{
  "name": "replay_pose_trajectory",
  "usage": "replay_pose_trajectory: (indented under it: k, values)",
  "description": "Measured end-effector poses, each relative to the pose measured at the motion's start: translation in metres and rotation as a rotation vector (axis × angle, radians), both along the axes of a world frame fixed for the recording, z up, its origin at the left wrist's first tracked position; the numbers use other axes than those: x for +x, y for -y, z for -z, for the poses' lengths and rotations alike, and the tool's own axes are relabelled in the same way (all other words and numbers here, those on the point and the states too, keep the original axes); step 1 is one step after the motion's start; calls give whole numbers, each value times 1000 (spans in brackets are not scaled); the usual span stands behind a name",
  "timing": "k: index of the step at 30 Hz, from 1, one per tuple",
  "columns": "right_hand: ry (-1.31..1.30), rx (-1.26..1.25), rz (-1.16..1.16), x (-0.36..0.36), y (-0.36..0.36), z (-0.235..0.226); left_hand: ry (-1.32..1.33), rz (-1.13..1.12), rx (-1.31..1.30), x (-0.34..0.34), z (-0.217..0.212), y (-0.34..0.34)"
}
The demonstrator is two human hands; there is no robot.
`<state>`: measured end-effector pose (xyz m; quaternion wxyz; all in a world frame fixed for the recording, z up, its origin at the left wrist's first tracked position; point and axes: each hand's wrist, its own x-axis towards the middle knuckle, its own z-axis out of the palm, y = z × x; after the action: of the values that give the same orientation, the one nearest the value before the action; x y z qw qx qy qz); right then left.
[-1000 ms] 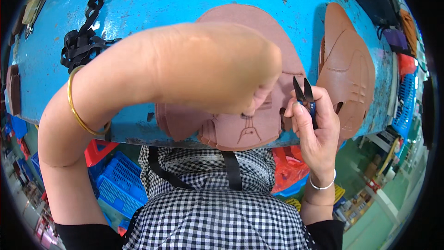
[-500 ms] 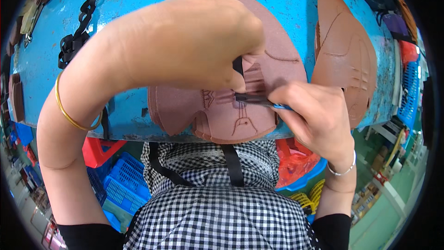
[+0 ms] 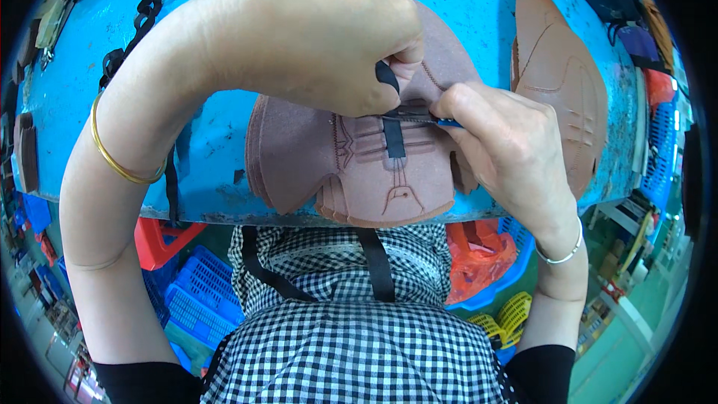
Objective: The recorder is trimming and assembling components for shoe uppers in a factory.
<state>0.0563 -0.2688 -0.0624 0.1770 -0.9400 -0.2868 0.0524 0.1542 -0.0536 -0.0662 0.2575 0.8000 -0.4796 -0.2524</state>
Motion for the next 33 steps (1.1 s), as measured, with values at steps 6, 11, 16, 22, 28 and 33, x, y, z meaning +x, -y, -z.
replay_pose_trajectory:
  k: [6, 11, 16, 22, 28, 33]
  values:
    - [-313, 125, 239, 5, 3, -9, -109, 33, 176, 10, -13, -1]
    - [-100, 88, 47, 15, 4, 5, 70, 39, -46, 2, -4, -6]
    - [-179, 150, 160, 10, 5, 3, 37, 3, 44, 3, 2, -15]
    - [-75, 152, 178, 0, 6, -5, -17, 45, -76, 6, 8, -22]
    - [-23, 138, 49, 14, -8, 13, -18, 38, -237, 3, 19, -23]
    - [-101, 219, 130, 7, -3, 8, -50, 6, -155, 6, 16, -26]
